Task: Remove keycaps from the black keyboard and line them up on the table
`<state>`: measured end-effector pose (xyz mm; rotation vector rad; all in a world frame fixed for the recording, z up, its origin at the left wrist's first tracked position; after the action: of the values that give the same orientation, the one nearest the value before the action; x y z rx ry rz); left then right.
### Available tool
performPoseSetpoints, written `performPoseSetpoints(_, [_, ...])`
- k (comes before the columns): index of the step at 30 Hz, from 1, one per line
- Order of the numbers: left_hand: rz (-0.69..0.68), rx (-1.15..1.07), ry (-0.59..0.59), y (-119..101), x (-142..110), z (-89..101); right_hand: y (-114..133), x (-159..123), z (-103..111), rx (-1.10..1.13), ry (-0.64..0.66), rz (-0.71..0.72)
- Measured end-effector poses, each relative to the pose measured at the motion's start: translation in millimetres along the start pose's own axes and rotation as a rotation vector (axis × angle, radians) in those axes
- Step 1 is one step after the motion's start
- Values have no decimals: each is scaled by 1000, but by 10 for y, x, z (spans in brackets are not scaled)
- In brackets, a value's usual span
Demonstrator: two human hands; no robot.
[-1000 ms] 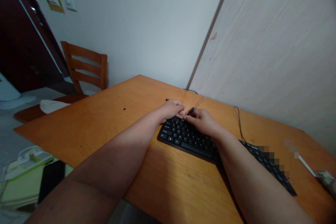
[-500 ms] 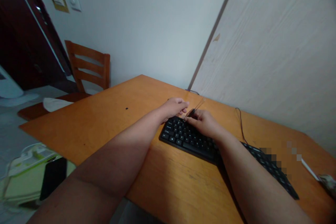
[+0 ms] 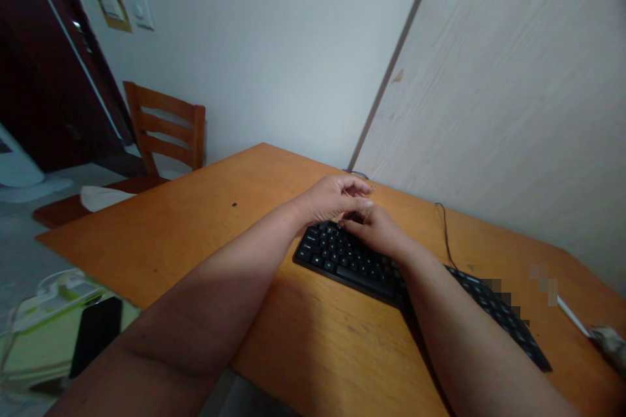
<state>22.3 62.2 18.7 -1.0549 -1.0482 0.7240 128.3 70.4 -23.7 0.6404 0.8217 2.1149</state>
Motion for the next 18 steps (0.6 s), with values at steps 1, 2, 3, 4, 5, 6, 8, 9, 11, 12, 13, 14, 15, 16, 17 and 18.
performPoseSetpoints(1, [3,8,1,7,5,1,11,0,4,-6,-6,7])
performPoseSetpoints(2, [5,11,4,10,8,0,25,-1,13,-22,-19,16])
performPoseSetpoints(3, [5,9,8,11,9,-3,34,-1,16,-30,-26,19])
performPoseSetpoints(4, [4,4,12,10,9,-8,41,-1,17,-33,-28,19])
performPoseSetpoints(5, [0,-3,17,5,7,-13,45,-1,17,-34,-28,18])
performPoseSetpoints(6, [-8,-9,20,-3,4,-17,48,-2,18,-35,-25,18])
performPoseSetpoints(8, [-18,-18,26,-21,-7,-23,54,-4,27,-35,-26,17])
performPoseSetpoints(9, [-16,-23,30,-29,-14,-26,55,-7,38,-33,-30,16])
performPoseSetpoints(11, [-5,-38,36,-43,-30,-30,55,-13,63,-28,-37,6])
performPoseSetpoints(12, [-1,-45,38,-51,-38,-33,55,-17,74,-23,-34,-1])
performPoseSetpoints(13, [0,-53,41,-61,-44,-36,57,-20,83,-16,-31,-6])
performPoseSetpoints(14, [0,-57,41,-69,-49,-39,63,-23,90,-6,-26,-7])
performPoseSetpoints(15, [0,-57,40,-75,-51,-42,73,-25,97,3,-22,-4])
performPoseSetpoints(16, [5,-51,39,-77,-53,-46,85,-28,103,12,-20,0])
performPoseSetpoints(17, [12,-42,39,-77,-54,-51,96,-31,108,17,-18,3])
performPoseSetpoints(18, [21,-32,40,-77,-56,-56,103,-34,115,18,-19,2])
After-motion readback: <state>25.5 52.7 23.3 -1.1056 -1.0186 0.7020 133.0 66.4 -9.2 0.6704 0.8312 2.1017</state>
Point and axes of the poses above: each hand's wrist, its own x-axis towards the middle knuckle, its own z-axis out of the back of the hand, y = z × x, the point moved 7 cm from there along x, towards the middle knuckle, and after that the axes turned 3 degrees about x, right-handed, at the moved point
